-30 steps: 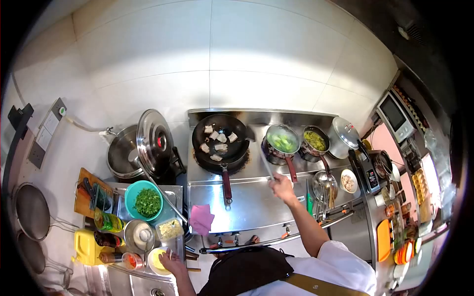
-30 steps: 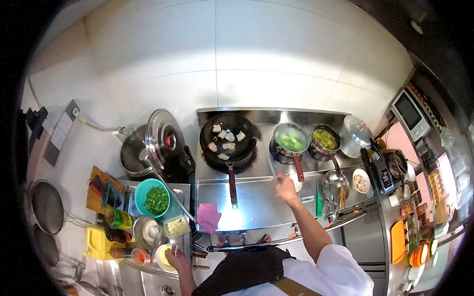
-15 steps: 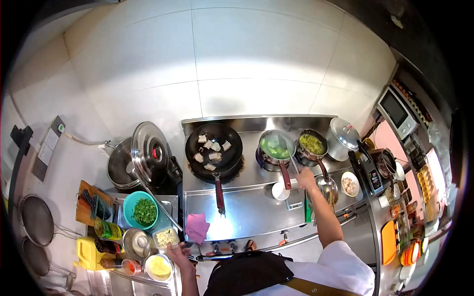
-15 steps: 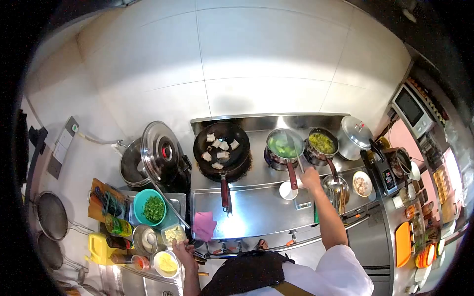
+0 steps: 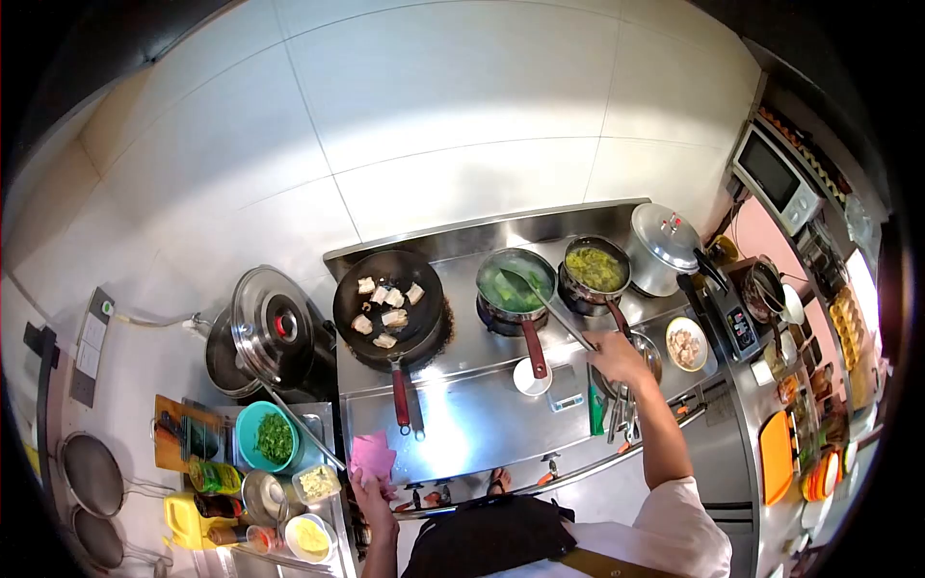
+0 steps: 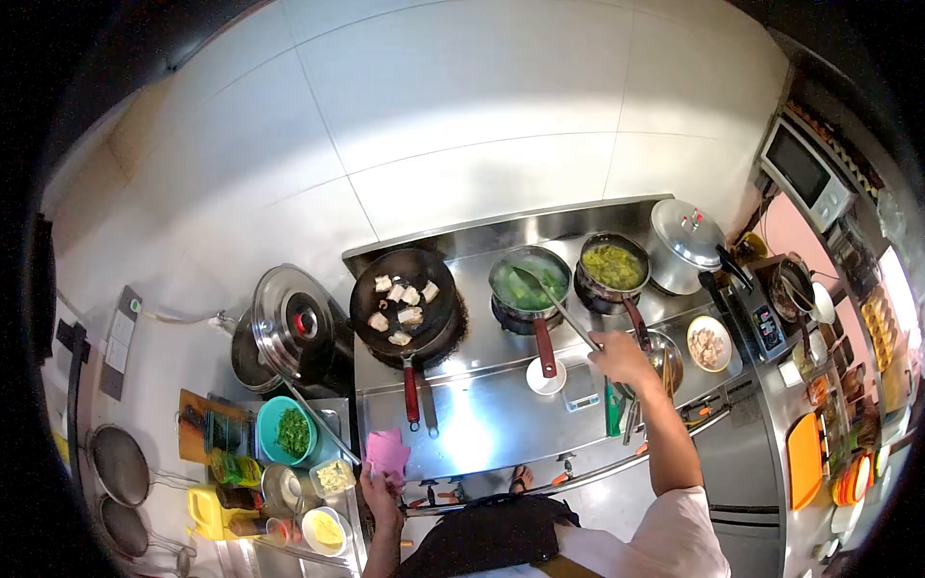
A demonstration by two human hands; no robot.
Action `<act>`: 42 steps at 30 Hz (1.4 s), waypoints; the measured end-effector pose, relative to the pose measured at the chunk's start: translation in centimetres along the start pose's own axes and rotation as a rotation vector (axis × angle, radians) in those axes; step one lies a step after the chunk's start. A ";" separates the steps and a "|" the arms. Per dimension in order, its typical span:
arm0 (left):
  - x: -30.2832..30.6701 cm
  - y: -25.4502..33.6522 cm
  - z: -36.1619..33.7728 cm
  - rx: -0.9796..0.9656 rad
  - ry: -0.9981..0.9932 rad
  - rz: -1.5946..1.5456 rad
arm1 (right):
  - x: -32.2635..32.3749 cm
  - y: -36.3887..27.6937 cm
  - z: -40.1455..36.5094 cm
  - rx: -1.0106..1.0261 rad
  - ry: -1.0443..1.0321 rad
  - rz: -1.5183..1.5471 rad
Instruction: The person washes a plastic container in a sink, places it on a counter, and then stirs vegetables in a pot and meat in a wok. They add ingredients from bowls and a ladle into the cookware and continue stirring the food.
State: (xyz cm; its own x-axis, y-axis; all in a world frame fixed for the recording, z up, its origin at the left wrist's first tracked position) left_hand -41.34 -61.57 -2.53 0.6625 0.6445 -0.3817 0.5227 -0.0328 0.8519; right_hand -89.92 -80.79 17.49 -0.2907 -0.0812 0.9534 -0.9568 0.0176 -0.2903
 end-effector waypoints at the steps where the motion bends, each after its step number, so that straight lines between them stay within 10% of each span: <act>1: -0.4 -0.4 0.1 0.000 -0.003 0.008 | -0.3 0.5 -0.5 -0.100 -0.172 0.104; 21: -3.1 -1.1 0.1 0.051 -0.087 0.089 | -4.4 -0.1 1.8 0.030 0.135 -0.256; 31: -1.7 -0.6 2.1 0.053 -0.167 0.028 | -6.5 0.1 7.2 0.137 -0.027 -0.422; 42: 0.0 -1.0 2.6 0.079 -0.156 0.050 | 8.1 -2.8 4.9 0.106 -0.291 -0.361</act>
State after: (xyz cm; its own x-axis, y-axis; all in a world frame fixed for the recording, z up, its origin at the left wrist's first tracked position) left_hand -40.41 -63.53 -4.30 0.7608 0.5147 -0.3954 0.5234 -0.1262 0.8427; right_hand -89.56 -86.35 25.60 0.0891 -0.3396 0.9363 -0.9859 -0.1636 0.0345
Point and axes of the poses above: each hand's wrist, its own z-axis towards the middle knuckle, its own x-axis out of the back of the hand, y = z × x, the point moved 9 cm from there along z, towards the middle knuckle, and after that the axes turned 13 degrees about -z, right-handed, at the moved point
